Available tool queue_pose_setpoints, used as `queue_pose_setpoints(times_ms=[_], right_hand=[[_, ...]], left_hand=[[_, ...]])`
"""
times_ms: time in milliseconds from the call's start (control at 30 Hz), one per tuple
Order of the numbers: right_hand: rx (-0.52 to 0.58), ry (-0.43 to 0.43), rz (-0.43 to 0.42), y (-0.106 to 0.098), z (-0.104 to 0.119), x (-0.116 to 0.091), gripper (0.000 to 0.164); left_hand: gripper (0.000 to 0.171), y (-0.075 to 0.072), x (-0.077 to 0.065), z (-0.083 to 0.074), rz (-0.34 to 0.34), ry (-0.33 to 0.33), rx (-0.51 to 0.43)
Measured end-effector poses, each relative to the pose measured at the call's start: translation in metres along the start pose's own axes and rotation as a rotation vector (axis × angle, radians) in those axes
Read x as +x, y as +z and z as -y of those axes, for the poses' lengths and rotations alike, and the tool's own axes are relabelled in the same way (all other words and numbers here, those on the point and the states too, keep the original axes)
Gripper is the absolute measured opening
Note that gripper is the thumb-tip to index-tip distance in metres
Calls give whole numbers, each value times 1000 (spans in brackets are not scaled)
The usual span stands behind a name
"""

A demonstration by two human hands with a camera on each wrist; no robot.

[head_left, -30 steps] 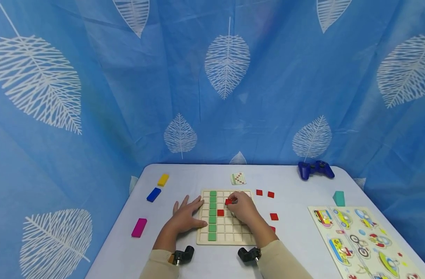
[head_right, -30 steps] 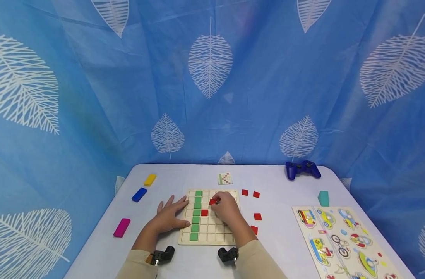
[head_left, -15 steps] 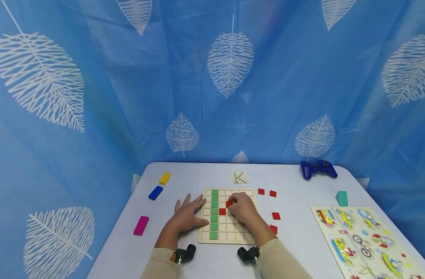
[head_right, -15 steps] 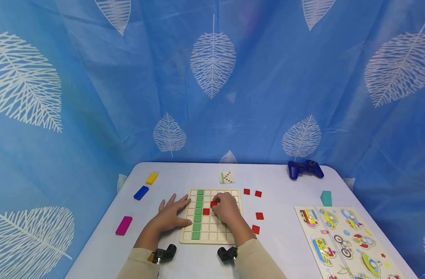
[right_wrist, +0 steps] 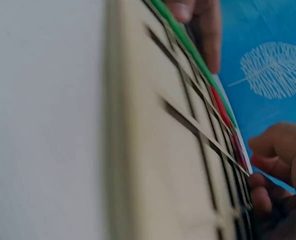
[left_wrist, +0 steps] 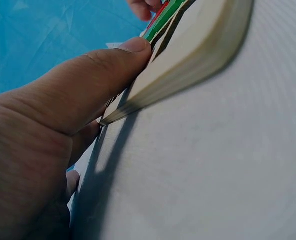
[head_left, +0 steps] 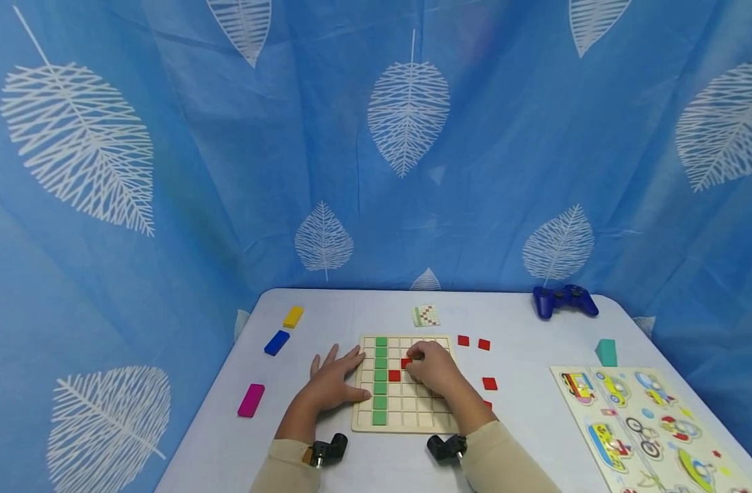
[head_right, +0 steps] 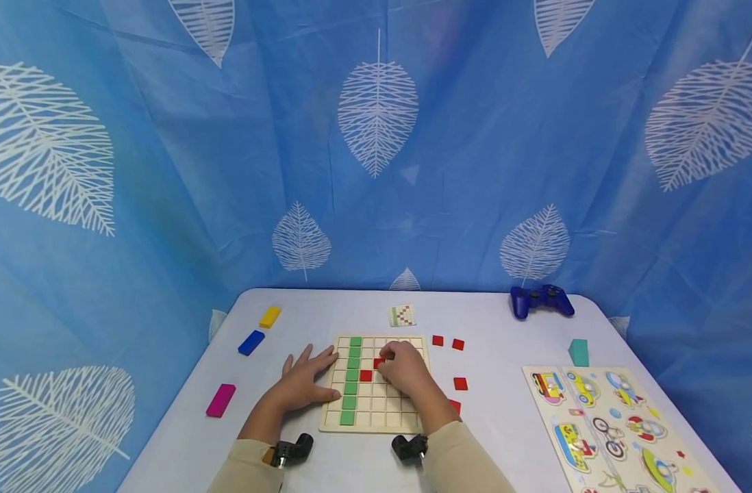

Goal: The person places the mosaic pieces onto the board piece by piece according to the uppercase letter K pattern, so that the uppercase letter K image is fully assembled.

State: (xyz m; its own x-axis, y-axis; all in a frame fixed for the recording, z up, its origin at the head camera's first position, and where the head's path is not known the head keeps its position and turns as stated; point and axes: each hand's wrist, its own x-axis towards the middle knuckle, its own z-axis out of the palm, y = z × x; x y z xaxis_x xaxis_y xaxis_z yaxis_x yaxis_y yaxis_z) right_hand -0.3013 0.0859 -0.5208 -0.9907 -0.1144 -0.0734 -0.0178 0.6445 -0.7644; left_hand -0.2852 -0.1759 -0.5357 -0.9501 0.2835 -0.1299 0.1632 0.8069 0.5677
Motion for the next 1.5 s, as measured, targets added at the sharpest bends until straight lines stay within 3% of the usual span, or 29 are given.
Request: queue_pose_setpoints(times_ms=[200, 433, 633, 867, 1000, 1500], right_hand=[[47, 7, -3, -35, -20, 10, 21], [-86, 109, -83, -84, -51, 26, 26], [-114, 173, -91, -111, -83, 28, 33], [-94, 231, -60, -118, -102, 23, 40], [-105, 218, -62, -117, -107, 22, 38], [-118, 229, -47, -121, -113, 20, 32]], left_hand=[[94, 0, 1, -1, 6, 1, -8], [94, 1, 2, 2, -6, -1, 7], [94, 4, 1, 2, -7, -5, 3], [93, 6, 0, 1, -10, -7, 9], [94, 9, -1, 0, -12, -8, 5], [94, 9, -5, -6, -19, -4, 1]])
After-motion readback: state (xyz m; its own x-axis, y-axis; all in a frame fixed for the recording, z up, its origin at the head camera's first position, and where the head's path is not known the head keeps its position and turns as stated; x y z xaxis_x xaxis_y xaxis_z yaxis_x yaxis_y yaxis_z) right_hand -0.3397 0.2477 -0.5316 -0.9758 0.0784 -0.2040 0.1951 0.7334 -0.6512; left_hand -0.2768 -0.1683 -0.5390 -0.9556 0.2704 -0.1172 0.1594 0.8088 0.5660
